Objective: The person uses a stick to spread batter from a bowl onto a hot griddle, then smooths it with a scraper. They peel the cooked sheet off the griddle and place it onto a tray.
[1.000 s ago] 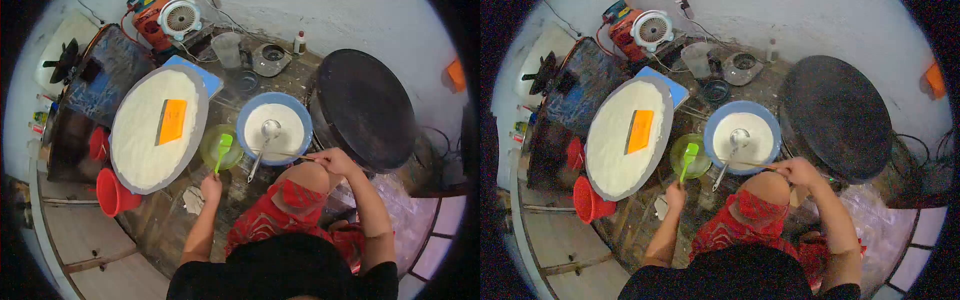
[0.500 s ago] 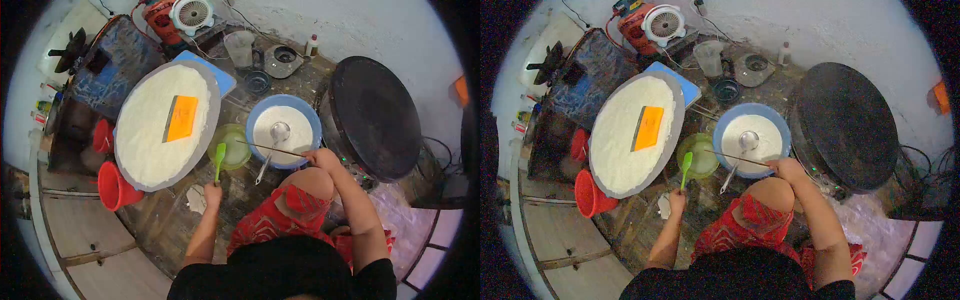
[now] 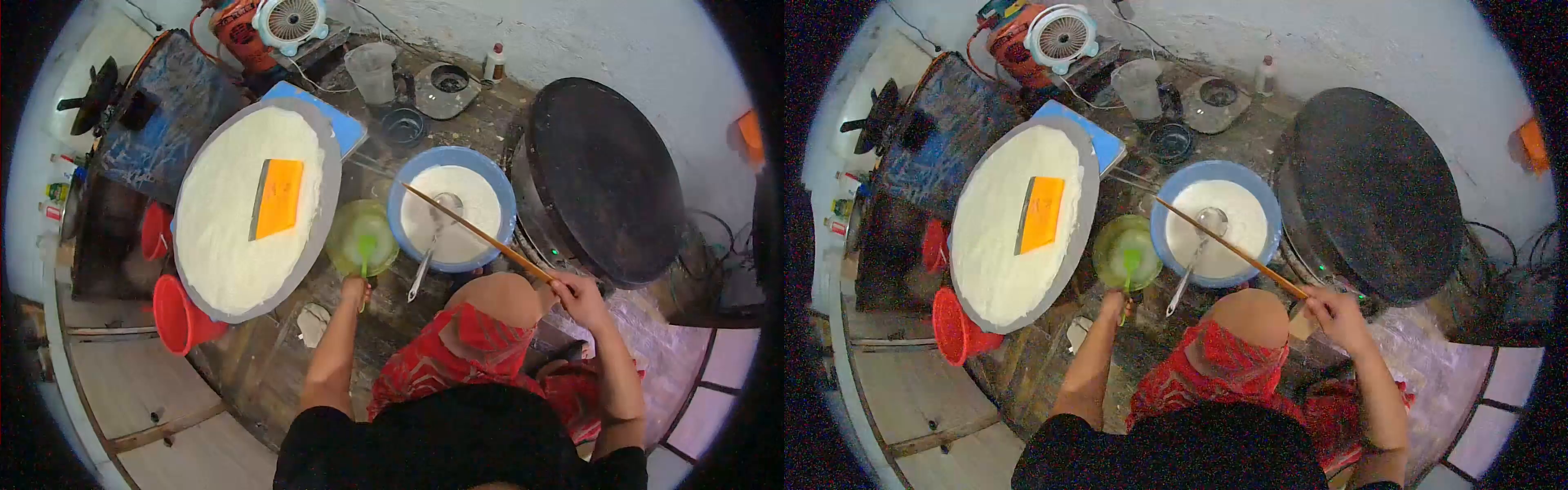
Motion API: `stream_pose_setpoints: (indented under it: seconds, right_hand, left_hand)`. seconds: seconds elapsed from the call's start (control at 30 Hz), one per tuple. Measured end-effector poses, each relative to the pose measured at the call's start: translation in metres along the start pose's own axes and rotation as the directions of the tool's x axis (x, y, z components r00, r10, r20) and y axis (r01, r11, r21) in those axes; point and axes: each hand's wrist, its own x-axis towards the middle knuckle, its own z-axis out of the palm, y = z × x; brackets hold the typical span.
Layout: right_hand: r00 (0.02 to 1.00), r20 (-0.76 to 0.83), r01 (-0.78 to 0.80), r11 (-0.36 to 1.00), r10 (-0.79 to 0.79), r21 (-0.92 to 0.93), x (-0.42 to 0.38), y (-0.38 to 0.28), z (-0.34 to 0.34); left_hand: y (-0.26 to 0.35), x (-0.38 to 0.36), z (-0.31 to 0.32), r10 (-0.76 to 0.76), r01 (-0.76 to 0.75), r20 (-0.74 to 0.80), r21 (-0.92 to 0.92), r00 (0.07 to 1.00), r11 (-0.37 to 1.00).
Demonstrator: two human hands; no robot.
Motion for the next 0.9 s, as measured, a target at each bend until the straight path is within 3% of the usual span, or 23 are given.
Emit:
stream_pose_setpoints:
  seconds: [0.07,0.13,0.27,0.3,0.33,0.37,0.4,0.43,0.47,0.57,0.6,0.67,0.73,0.77,0.83,0.9]
  right_hand:
    - [0.999,-0.02,-0.035,0.999,0.035,-0.007,-0.025,0.005,-0.01]
    - [0.996,-0.039,-0.077,0.997,0.076,-0.01,-0.044,0.0,-0.018]
    - [0.978,-0.127,-0.149,0.98,0.165,0.129,-0.06,-0.001,-0.009]
    - [0.973,-0.153,-0.141,0.97,0.172,0.196,-0.062,0.005,-0.004]
    - [0.967,-0.182,-0.129,0.956,0.18,0.263,-0.062,0.009,-0.002]
    - [0.964,-0.201,-0.115,0.952,0.176,0.283,-0.062,0.009,-0.002]
    - [0.961,-0.209,-0.115,0.95,0.18,0.291,-0.062,0.009,-0.004]
    - [0.953,-0.231,-0.122,0.948,0.195,0.295,-0.063,0.01,-0.005]
    - [0.943,-0.255,-0.132,0.944,0.213,0.302,-0.065,0.012,-0.007]
    - [0.927,-0.288,-0.123,0.921,0.239,0.369,-0.069,0.013,-0.02]
    - [0.923,-0.294,-0.127,0.917,0.249,0.378,-0.07,0.016,-0.021]
    - [0.909,-0.367,-0.105,0.961,0.198,0.257,-0.069,0.021,-0.024]
    - [0.91,-0.371,-0.108,0.97,0.185,0.218,-0.066,0.012,-0.031]
    - [0.915,-0.368,-0.108,0.979,0.166,0.173,-0.064,0.008,-0.033]
    - [0.904,-0.391,-0.105,0.976,0.175,0.193,-0.064,0.008,-0.031]
    - [0.912,-0.368,-0.098,0.969,0.178,0.226,-0.063,0.004,-0.034]
  left_hand:
    - [-0.019,0.036,-0.005,0.013,-0.011,-0.022,0.075,1.0,0.997]
    - [-0.015,0.035,0.006,-0.214,0.214,-0.01,-0.02,0.977,0.977]
    - [-0.03,0.083,-0.007,-0.109,0.104,-0.023,-0.151,0.994,0.983]
    - [-0.017,0.077,-0.001,-0.091,0.128,-0.178,0.211,0.98,0.969]
    - [-0.006,0.068,0.005,-0.014,0.189,-0.312,0.538,0.95,0.821]
    - [0.001,0.051,0.012,-0.007,0.184,-0.31,0.545,0.951,0.818]
    - [0.006,0.027,0.022,0.428,-0.153,-0.259,0.677,0.866,0.72]
    - [0.014,0.005,0.032,0.776,-0.421,-0.138,0.775,0.616,0.472]
    - [0.029,-0.014,0.042,0.778,-0.425,-0.12,0.781,0.616,0.457]
    - [0.084,-0.054,0.081,0.771,-0.26,0.156,0.966,0.618,0.012]
    - [0.099,-0.05,0.092,0.768,-0.263,0.169,0.965,0.617,-0.001]
    - [0.13,-0.037,0.115,0.569,-0.241,0.398,0.912,0.72,-0.332]
    - [0.151,-0.011,0.14,0.588,-0.224,0.605,0.774,0.537,-0.593]
    - [0.164,-0.005,0.155,0.582,-0.23,0.616,0.766,0.531,-0.601]
    - [0.188,0.007,0.187,0.402,-0.2,0.804,0.524,0.439,-0.828]
    - [0.205,0.022,0.214,0.331,-0.182,0.834,0.444,0.442,-0.877]
